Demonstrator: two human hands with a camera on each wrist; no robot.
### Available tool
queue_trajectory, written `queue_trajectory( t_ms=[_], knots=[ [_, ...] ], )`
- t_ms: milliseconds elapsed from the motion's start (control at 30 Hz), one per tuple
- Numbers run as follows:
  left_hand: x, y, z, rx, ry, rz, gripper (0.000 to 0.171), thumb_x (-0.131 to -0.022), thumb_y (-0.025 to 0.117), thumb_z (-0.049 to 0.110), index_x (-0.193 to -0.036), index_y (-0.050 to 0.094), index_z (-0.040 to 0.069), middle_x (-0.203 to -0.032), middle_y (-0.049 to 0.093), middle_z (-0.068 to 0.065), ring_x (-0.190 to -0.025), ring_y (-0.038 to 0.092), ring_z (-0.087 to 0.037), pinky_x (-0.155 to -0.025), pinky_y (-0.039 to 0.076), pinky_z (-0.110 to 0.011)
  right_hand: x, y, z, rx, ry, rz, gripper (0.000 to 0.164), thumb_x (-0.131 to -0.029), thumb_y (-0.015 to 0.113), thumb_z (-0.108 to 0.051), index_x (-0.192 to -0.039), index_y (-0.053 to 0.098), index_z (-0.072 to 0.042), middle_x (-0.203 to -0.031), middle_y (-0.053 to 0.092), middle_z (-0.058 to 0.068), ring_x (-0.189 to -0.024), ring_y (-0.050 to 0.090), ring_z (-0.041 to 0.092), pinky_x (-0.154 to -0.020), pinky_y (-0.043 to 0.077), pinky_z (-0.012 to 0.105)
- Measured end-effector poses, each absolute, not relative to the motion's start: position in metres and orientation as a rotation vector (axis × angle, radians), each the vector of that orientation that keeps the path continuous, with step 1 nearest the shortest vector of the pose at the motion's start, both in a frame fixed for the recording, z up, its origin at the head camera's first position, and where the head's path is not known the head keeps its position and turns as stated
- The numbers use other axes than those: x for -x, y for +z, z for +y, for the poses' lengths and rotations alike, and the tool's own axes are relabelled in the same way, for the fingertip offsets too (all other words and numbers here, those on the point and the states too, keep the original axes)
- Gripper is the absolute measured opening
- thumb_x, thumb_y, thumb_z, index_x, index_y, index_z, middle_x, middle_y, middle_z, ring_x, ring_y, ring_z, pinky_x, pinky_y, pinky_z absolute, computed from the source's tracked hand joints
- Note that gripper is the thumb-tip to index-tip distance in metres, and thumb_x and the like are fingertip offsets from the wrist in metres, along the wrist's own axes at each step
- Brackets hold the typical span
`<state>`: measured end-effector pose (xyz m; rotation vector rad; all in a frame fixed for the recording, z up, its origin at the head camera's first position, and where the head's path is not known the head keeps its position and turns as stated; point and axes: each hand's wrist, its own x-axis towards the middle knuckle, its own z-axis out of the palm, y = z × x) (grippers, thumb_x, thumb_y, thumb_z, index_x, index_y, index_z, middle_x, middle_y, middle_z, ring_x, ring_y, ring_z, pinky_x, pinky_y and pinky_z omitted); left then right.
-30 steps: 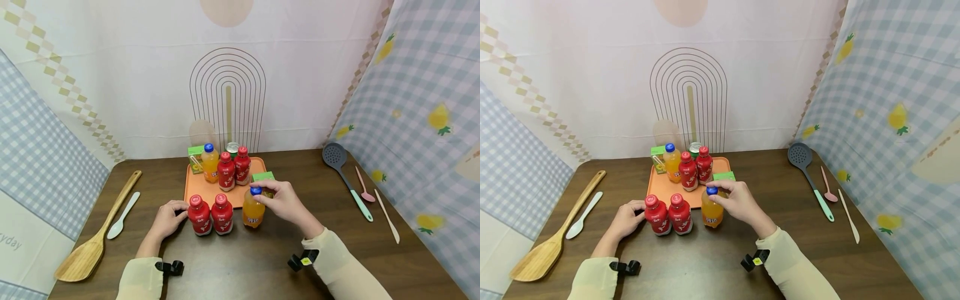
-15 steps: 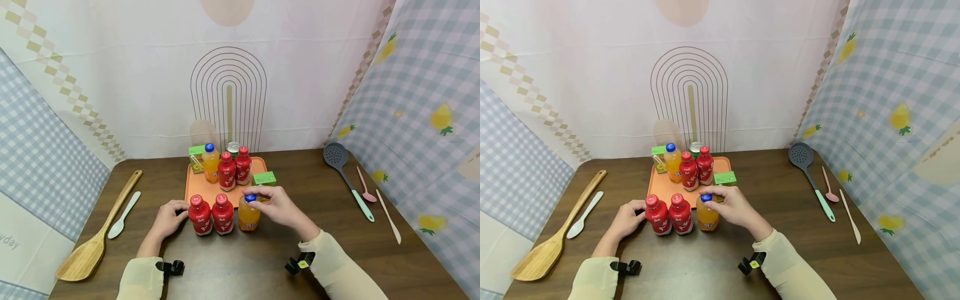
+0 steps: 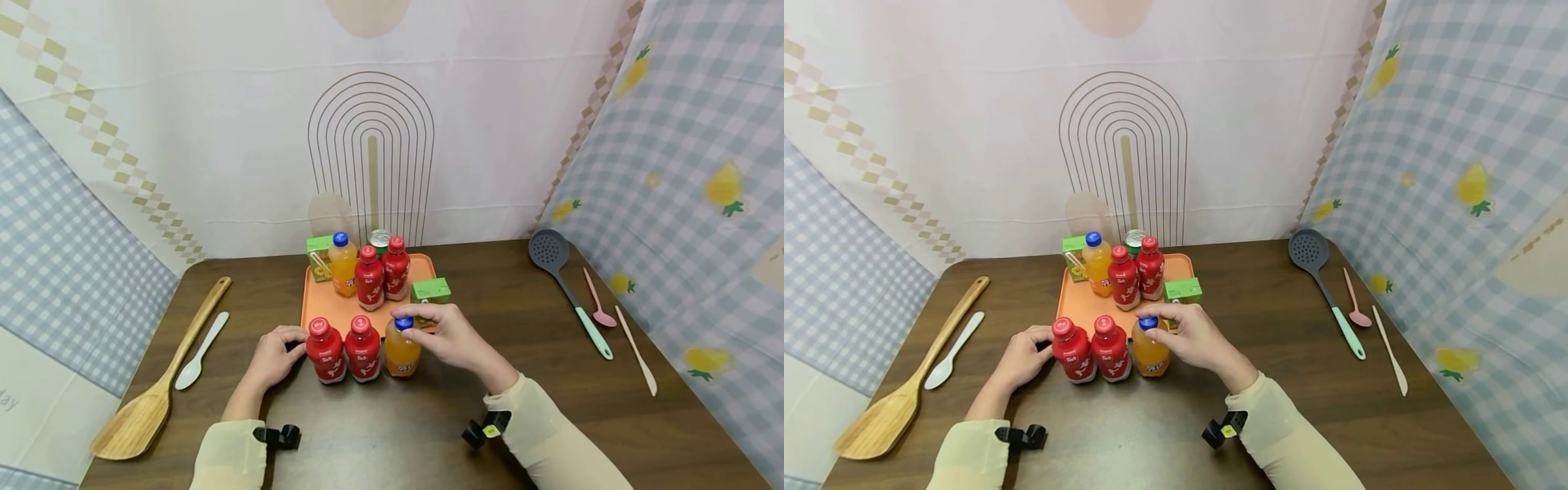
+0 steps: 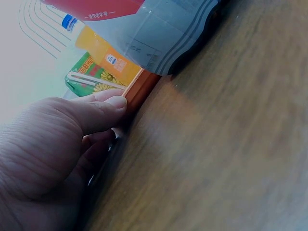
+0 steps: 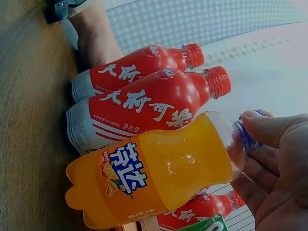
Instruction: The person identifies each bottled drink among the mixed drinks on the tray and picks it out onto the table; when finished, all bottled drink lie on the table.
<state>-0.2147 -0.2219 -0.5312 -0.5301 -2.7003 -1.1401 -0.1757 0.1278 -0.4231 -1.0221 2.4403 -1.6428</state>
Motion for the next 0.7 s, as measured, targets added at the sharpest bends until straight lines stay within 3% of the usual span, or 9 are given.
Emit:
queue_trajectory(
  t_ms=[333, 567, 700],
  knots=[
    [0.2149, -0.5321, -0.222, 0.527, -1.142, -2.701, 0.005, -0.079, 0.072, 0.017, -0.083, 0.072, 0.014, -0.096, 0.065, 0.004, -0.095, 0.057, -0.016, -0.086, 0.044, -0.041, 0.1746, -0.4234, 0.1274, 1.001, -1.63, 2.461, 0.034, -0.086, 0.063, -0.016, -0.119, 0.061, -0.026, -0.118, 0.059, -0.008, -0.105, 0.056, 0.012, -0.082, 0.049, 0.029],
    [0.2147, -0.5317, -0.2216, 0.532, -1.149, -2.696, 0.004, -0.079, 0.072, 0.016, -0.082, 0.072, 0.015, -0.096, 0.065, 0.003, -0.096, 0.057, -0.017, -0.086, 0.044, -0.041, 0.1751, -0.4265, 0.1284, 0.973, -1.618, 2.465, 0.035, -0.086, 0.063, -0.017, -0.121, 0.06, -0.019, -0.119, 0.058, -0.01, -0.105, 0.056, 0.011, -0.083, 0.048, 0.029],
    [0.215, -0.5313, -0.222, 0.528, -1.152, -2.697, 0.004, -0.079, 0.072, 0.017, -0.082, 0.072, 0.015, -0.096, 0.065, 0.003, -0.096, 0.057, -0.016, -0.086, 0.044, -0.041, 0.1743, -0.4254, 0.1272, 0.93, -1.606, 2.482, 0.036, -0.085, 0.064, -0.015, -0.119, 0.061, -0.022, -0.118, 0.058, -0.012, -0.105, 0.056, 0.01, -0.083, 0.048, 0.028]
  ],
)
